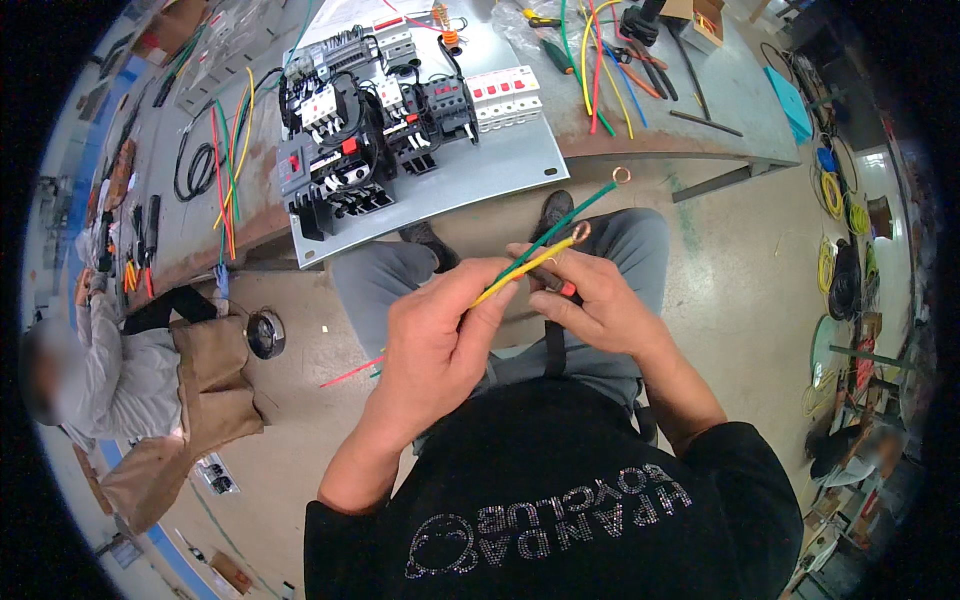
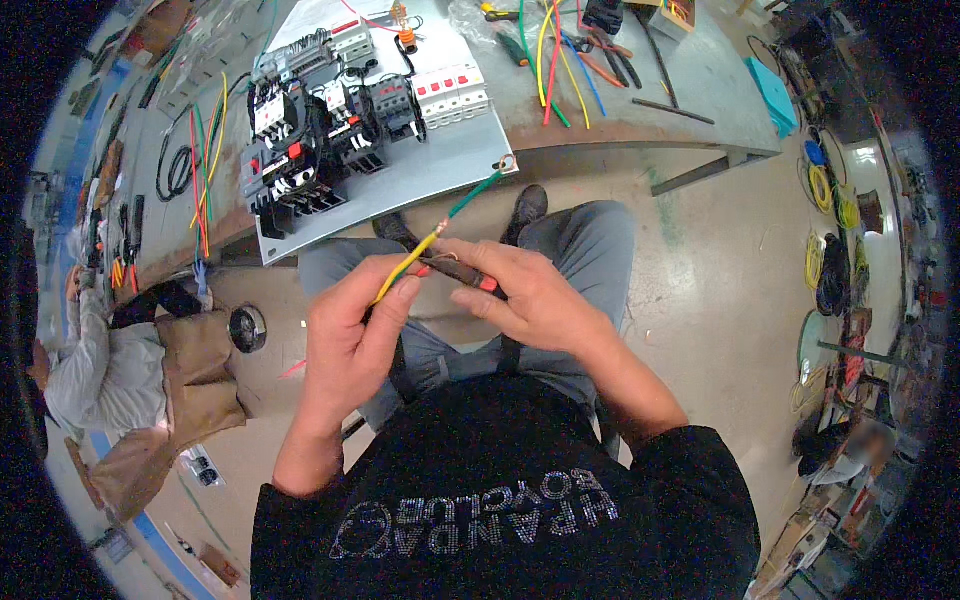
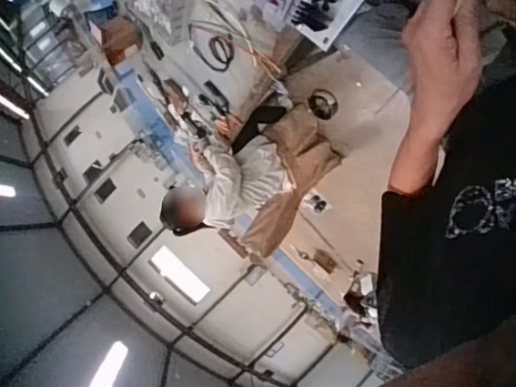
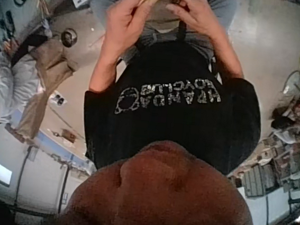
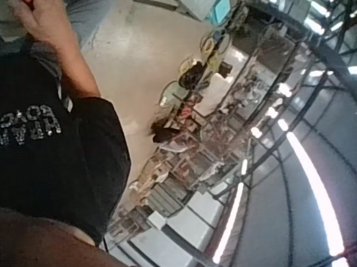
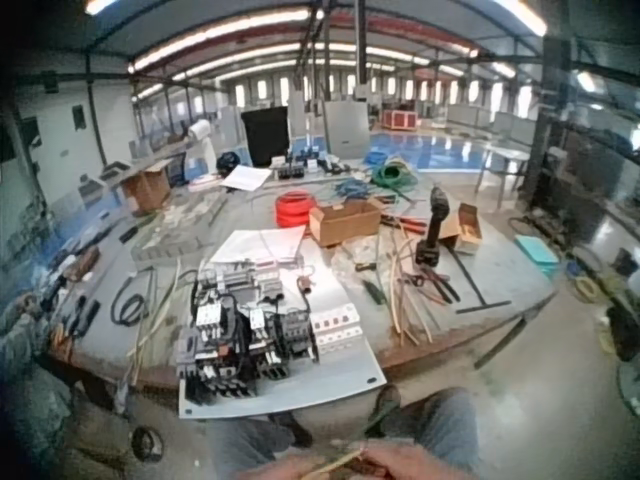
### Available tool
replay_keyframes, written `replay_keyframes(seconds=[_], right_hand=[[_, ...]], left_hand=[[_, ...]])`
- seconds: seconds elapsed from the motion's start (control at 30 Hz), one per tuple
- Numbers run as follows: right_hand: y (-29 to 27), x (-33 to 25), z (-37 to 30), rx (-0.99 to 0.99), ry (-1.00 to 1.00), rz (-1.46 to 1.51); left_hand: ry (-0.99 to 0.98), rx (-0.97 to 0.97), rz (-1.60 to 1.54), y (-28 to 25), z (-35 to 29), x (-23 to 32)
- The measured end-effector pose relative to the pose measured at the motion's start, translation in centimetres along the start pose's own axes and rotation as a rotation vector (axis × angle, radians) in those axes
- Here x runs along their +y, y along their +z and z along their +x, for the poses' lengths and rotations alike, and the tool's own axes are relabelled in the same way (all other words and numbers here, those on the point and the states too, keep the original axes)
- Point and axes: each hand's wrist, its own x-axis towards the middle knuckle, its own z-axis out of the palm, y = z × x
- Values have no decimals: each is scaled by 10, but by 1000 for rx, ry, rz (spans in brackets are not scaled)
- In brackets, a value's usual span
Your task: The person strips insulation from red, yellow, and green wires using pliers and inserts them into terminals on an electrical control panel. They move around the workshop to retrieve additional wire and continue connecting wires to the panel.
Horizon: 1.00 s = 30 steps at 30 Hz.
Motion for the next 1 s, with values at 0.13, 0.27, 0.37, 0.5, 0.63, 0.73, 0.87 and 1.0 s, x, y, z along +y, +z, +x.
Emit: replay_keyframes(seconds=[0.13, 0.27, 0.37, 0.5, 0.63, 0.73, 0.87, 1.0], right_hand=[[4, 4, 0, 7, 18, 45], [6, 6, 1, 21, 22, 26], [7, 8, 0, 43, 10, 22], [12, 13, 0, 111, -25, -24], [20, 25, 6, 202, -52, -107], [17, 26, 14, 242, -175, -142], [15, 20, 12, 236, -30, -119], [22, 24, 10, 331, -57, -81]], left_hand=[[-18, -9, 10, -2, 1, 4], [5, -7, 43, -3, 3, 4], [33, 8, 72, -1, 3, 6], [86, 79, 89, 5, 2, 7], [-37, 115, 70, 12, -2, 5], [-48, 131, 49, 15, -1, 4], [-37, 139, 26, 18, 1, 3], [-42, 132, 50, 19, 3, 6]])
